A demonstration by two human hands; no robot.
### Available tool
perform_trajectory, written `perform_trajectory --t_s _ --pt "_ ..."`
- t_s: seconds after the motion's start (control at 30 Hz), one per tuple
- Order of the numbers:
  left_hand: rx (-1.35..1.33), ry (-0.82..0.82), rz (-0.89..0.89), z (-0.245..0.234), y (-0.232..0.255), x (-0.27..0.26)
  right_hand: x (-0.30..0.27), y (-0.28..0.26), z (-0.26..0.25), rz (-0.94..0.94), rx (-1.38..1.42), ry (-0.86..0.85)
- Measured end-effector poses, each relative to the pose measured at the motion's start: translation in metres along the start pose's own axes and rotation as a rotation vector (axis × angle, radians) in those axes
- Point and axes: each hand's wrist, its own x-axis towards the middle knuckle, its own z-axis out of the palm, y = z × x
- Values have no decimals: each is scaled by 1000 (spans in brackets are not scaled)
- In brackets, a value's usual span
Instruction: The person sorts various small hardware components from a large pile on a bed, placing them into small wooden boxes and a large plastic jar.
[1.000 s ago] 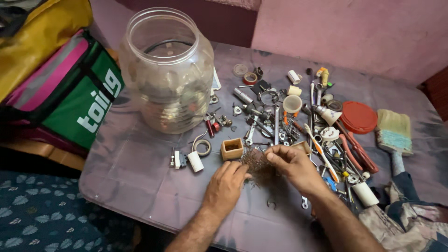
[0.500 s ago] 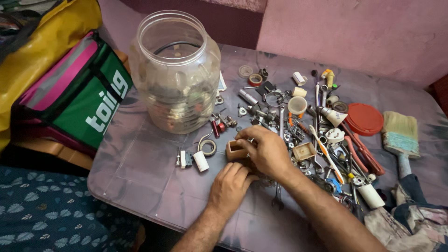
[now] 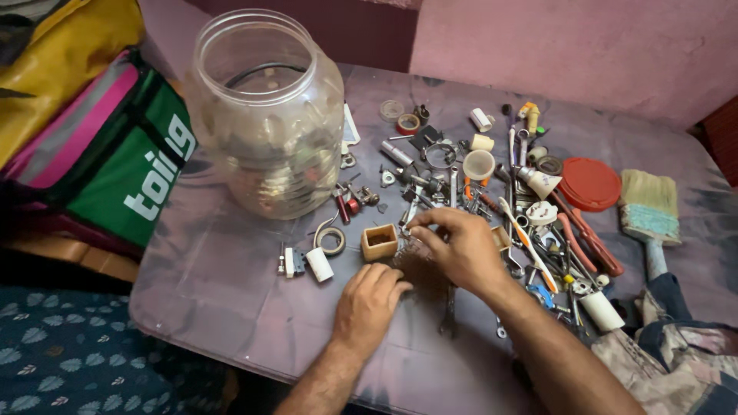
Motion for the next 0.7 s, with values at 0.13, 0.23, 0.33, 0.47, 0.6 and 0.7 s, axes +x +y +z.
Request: perform_trajectory --t_s 0.13,0.23,0.33,0.47,0.6,0.7 --pt "25 -16 23 0 1 2 -24 10 -19 274 -108 -81" --pt "73 -57 36 1 4 3 -43 17 -20 159 -349 -143" --pt "156 -126 75 6 5 6 -51 23 -18 6 -467 -188" --pt "303 -299 111 9 8 14 -54 22 -12 -134 -436 -171" --pt "265 -316 86 8 10 18 -55 24 -9 -146 -439 -197" --pt "258 -266 93 7 6 14 -56 29 -8 -159 -416 -176"
